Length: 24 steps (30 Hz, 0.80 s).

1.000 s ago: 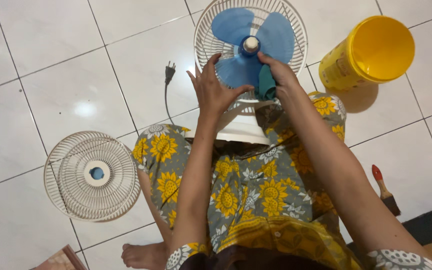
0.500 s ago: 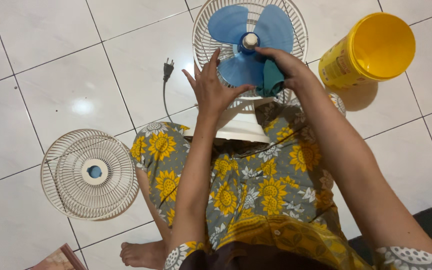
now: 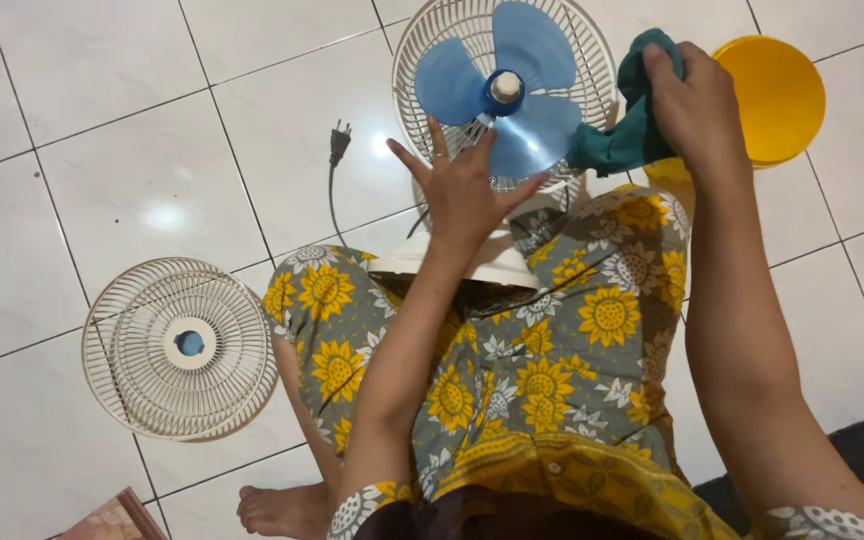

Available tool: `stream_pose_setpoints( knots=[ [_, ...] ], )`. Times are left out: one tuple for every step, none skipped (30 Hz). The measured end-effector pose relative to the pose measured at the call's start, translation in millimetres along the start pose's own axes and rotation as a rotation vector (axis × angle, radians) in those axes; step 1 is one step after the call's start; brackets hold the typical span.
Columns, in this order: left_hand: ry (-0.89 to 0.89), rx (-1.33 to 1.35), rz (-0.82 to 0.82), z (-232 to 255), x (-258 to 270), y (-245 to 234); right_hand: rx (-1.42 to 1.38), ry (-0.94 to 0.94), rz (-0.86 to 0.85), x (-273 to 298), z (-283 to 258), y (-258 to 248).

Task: The person sits on the floor and wipes the blades and cage of a small electric fan using a green cloth. The person rotates the fan head to reach different areas and continues wiping until the end of the clip.

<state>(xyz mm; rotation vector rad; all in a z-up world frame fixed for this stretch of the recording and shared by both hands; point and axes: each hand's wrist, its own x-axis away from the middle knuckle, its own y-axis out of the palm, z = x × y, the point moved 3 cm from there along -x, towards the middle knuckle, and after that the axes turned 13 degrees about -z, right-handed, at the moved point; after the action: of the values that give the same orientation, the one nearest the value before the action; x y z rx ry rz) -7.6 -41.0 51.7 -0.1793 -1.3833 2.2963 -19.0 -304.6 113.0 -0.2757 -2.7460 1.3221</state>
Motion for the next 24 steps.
stream_pose_setpoints(
  knots=[
    [-0.011,0.056,-0.052,-5.7,-1.6,-4.3,0.012,-0.047,0.022,2.7,-4.8,-1.8],
    [-0.024,0.11,-0.103,-15.0,-2.5,-6.7,-0.009,-0.004,0.011,5.9,-8.0,-1.9],
    [-0.001,0.291,-0.044,-25.9,-3.2,-9.6,-0.031,0.04,0.001,9.7,-11.8,-2.1],
    [0.025,0.472,0.015,-37.9,-5.6,-10.5,-0.051,0.084,-0.008,12.2,-16.2,-1.3],
    [0.053,0.653,0.073,-49.8,-9.4,-9.8,-0.028,0.075,-0.02,12.8,-22.9,1.9],
    [0.052,0.406,0.19,-59.2,-13.7,-11.4,-0.001,0.068,-0.032,13.2,-29.0,4.4],
    [0.052,0.157,0.301,-67.0,-17.8,-12.9,0.025,0.06,-0.043,13.6,-34.2,5.7],
    [0.054,-0.096,0.407,-70.8,-22.3,-13.5,0.049,0.056,-0.042,14.3,-38.6,5.0],
    [0.102,-0.041,0.442,-73.7,-27.7,-12.3,0.073,0.052,-0.042,15.5,-42.8,4.2],
    [0.147,0.016,0.475,-75.1,-30.6,-11.4,0.098,0.049,-0.044,17.7,-46.8,3.2],
    [0.192,0.074,0.507,-75.6,-31.5,-12.2,0.145,0.022,0.002,21.3,-50.4,-5.8],
    [0.18,0.08,0.498,-74.7,-31.6,-13.4,0.193,-0.006,0.048,25.2,-53.9,-20.4],
    [0.168,0.087,0.489,-71.8,-30.5,-15.3,0.24,-0.034,0.094,28.5,-58.8,-30.0],
    [0.154,0.094,0.475,-68.9,-27.0,-17.3,0.169,0.066,0.158,34.0,-57.6,-40.2],
    [0.206,0.083,0.451,-64.7,-23.2,-19.8,0.097,0.166,0.222,38.7,-54.0,-49.8],
    [0.259,0.073,0.425,-60.5,-18.5,-21.2,0.086,0.116,0.22,36.9,-52.7,-48.7],
    [0.312,0.062,0.399,-56.1,-14.1,-21.2,0.074,0.065,0.218,31.4,-47.5,-45.4],
    [0.313,0.079,0.32,-51.4,-13.4,-18.2,0.06,0.014,0.22,22.6,-38.9,-37.0],
    [0.314,0.097,0.241,-44.4,-13.7,-11.9,0.081,-0.016,0.204,6.1,-31.3,-13.3],
    [0.315,0.112,0.165,-38.2,-16.1,-4.7,0.103,-0.048,0.19,-6.7,-21.1,4.6],
    [0.374,0.103,0.206,-31.0,-16.8,0.8,-0.03,0.1,0.056,-17.4,-6.2,34.9],
    [0.435,0.094,0.246,-23.9,-17.6,7.1,-0.075,0.138,-0.024,-34.0,1.2,65.2],
    [0.496,0.084,0.286,-18.5,-18.7,12.6,-0.071,0.134,-0.05,-46.8,4.5,95.0],
    [0.504,0.098,0.301,-15.6,-19.7,17.7,-0.025,0.162,-0.061,-48.5,8.8,121.4]
  ],
)
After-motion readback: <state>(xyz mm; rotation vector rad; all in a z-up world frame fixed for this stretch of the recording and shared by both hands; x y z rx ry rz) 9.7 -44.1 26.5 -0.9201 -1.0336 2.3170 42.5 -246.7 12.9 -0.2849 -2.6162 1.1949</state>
